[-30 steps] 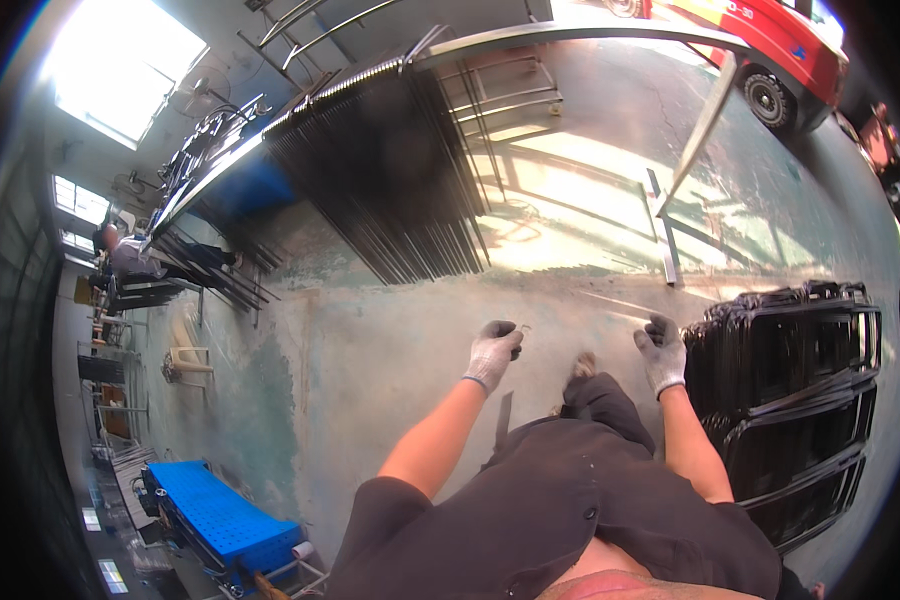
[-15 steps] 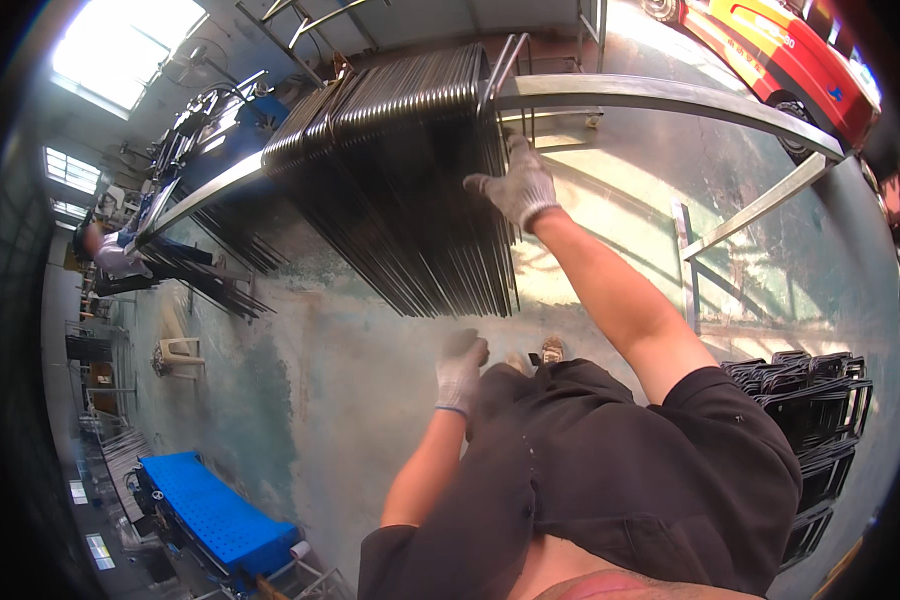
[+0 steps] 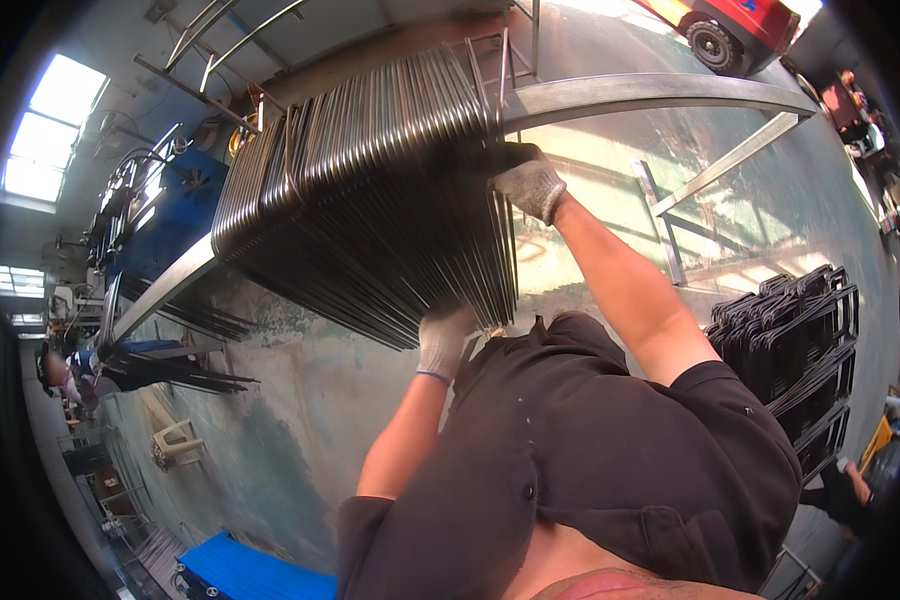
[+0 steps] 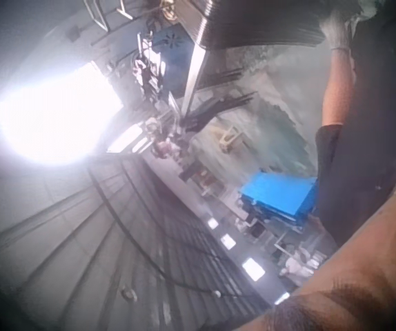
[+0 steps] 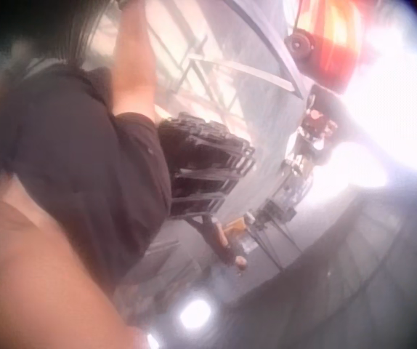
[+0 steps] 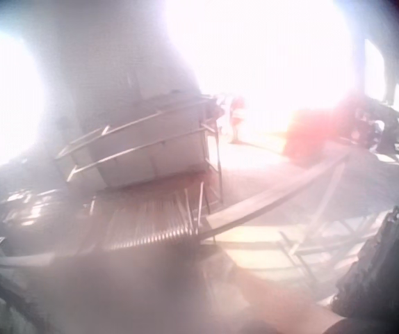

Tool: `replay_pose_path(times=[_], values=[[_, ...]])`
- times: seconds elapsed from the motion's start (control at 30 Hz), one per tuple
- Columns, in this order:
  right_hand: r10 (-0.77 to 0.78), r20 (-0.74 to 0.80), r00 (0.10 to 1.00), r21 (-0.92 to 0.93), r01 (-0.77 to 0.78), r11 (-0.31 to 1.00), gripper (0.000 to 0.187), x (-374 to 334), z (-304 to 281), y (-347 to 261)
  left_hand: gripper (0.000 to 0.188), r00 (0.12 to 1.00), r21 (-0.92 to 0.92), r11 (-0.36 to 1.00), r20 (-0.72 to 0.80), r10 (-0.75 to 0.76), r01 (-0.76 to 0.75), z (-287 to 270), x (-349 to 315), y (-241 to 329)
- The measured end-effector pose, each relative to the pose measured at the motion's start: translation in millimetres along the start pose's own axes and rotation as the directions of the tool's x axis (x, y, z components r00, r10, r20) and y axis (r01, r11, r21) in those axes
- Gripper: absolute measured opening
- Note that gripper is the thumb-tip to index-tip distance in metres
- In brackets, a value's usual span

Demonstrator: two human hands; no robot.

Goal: The person repeatedly picks up bundles of black metal frames from a rack and stacks them on the floor. The person handles the frames with gloved hands, moving them from the rack to a growing pile on the ground.

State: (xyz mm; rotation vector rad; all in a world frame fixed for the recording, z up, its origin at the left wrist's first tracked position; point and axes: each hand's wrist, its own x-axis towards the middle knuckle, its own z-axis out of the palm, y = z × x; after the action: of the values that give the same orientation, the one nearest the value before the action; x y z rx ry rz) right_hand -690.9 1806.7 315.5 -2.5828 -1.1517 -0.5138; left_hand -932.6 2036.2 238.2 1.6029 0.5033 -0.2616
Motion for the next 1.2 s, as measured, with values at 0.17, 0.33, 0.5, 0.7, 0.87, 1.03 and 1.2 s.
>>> replay_pose_path(times=[0.17, 0.33, 0.5, 0.7, 0.87, 1.03, 1.2], values=[[0.246, -0.024, 0.969, 0.373, -0.219, 0.902, 0.02, 0.7, -5.7, -4.7, 0.025, 0.987, -0.187, 0.976, -0.096, -0.129, 0.11, -12.7, -3.2, 77.3], [0.55, 0.298, 0.78, 0.886, -0.441, 0.145, 0.025, -3.8, -33.6, -4.9, 0.028, 0.991, -0.197, 0.977, -0.083, -0.101, 0.083, -14.7, -14.2, 69.1], [0.524, 0.328, 0.786, 0.94, -0.324, -0.101, 0.018, -11.8, -57.4, 2.1, 0.032, 0.981, 0.07, 0.98, 0.07, 0.183, -0.188, 3.6, -8.7, 90.2], [0.467, 0.428, 0.774, 0.901, -0.408, -0.148, 0.023, 0.0, -57.9, 3.6, 0.027, 0.959, 0.029, 0.959, 0.051, 0.279, -0.281, 23.5, -9.9, 131.4], [0.535, 0.479, 0.696, 0.874, -0.437, -0.213, 0.027, -2.7, -57.9, 9.5, 0.023, 0.949, 0.0, 0.949, 0.036, 0.314, -0.314, 23.1, -9.1, 145.7], [0.559, 0.446, 0.699, 0.889, -0.42, -0.183, 0.028, -17.1, -64.1, 28.7, 0.024, 0.96, -0.011, 0.96, -0.022, 0.281, -0.281, 23.3, -9.6, 138.4], [0.766, 0.177, 0.617, 0.896, -0.424, 0.134, 0.041, -30.6, -77.4, 13.5, 0.026, 0.96, 0.027, 0.96, 0.01, 0.278, -0.278, 32.5, -15.7, 126.8]])
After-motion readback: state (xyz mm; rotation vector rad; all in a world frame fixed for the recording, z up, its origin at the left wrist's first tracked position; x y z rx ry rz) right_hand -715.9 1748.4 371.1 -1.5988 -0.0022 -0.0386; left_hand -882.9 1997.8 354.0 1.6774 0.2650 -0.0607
